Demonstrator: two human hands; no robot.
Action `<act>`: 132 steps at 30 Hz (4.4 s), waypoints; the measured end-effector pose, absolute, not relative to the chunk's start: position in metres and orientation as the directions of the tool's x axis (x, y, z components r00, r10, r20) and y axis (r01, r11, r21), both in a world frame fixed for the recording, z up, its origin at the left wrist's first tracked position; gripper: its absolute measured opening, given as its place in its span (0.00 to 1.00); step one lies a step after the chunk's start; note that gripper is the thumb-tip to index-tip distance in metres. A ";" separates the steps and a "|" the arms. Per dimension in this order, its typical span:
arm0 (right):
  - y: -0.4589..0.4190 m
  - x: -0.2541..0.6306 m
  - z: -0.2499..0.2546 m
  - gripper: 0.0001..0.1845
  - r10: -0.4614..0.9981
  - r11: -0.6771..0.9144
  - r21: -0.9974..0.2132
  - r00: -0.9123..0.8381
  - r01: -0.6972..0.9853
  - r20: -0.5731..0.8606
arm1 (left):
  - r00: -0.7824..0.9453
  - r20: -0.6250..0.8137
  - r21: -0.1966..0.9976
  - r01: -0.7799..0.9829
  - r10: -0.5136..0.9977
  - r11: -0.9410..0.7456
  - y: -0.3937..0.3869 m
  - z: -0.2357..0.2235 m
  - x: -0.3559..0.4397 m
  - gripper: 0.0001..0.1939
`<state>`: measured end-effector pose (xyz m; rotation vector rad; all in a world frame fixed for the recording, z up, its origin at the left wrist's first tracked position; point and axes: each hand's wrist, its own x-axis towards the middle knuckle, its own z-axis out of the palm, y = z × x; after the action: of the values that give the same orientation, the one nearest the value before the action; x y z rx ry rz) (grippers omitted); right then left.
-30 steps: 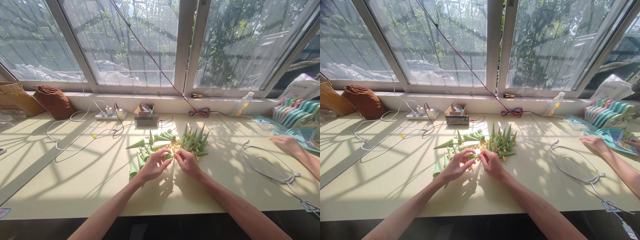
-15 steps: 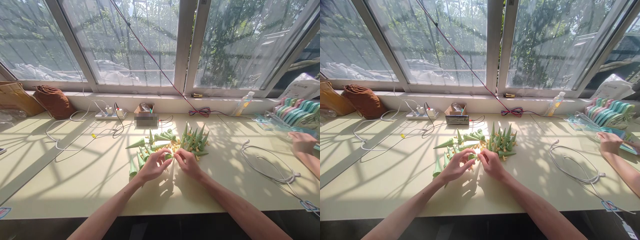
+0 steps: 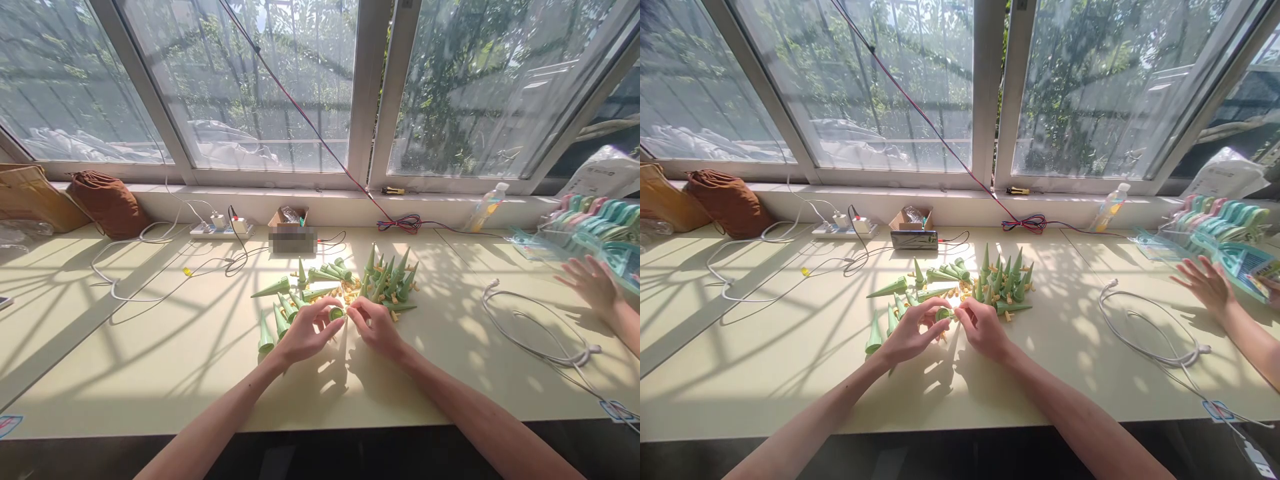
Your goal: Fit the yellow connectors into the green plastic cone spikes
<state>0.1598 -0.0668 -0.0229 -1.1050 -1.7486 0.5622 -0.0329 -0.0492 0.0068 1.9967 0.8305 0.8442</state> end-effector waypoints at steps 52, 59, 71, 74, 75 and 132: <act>-0.066 0.159 -0.024 0.13 0.875 0.480 -0.772 -0.162 0.417 0.456 | 0.658 0.232 0.747 0.351 0.716 -0.564 -0.050 0.005 -0.032 0.15; -0.062 0.162 -0.026 0.14 0.867 0.493 -0.762 -0.167 0.421 0.469 | 0.620 0.257 0.741 0.366 0.741 -0.563 -0.051 0.005 -0.032 0.15; -0.063 0.163 -0.026 0.15 0.879 0.472 -0.771 -0.164 0.426 0.448 | 0.632 0.314 0.667 0.384 0.708 -0.638 -0.051 -0.002 -0.032 0.13; -0.064 0.162 -0.025 0.16 0.882 0.466 -0.771 -0.158 0.434 0.444 | 0.638 0.359 0.631 0.372 0.681 -0.681 -0.050 -0.004 -0.031 0.12; -0.064 0.162 -0.025 0.16 0.883 0.463 -0.772 -0.155 0.436 0.443 | 0.639 0.373 0.621 0.367 0.673 -0.693 -0.049 -0.005 -0.031 0.12; -0.068 0.159 -0.021 0.17 0.888 0.452 -0.768 -0.141 0.454 0.439 | 0.625 0.389 0.624 0.362 0.677 -0.693 -0.051 0.004 -0.029 0.11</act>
<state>0.1593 -0.0678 -0.0206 -1.1504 -1.7666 0.5814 -0.0290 -0.0514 0.0037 2.3540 0.8161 0.8482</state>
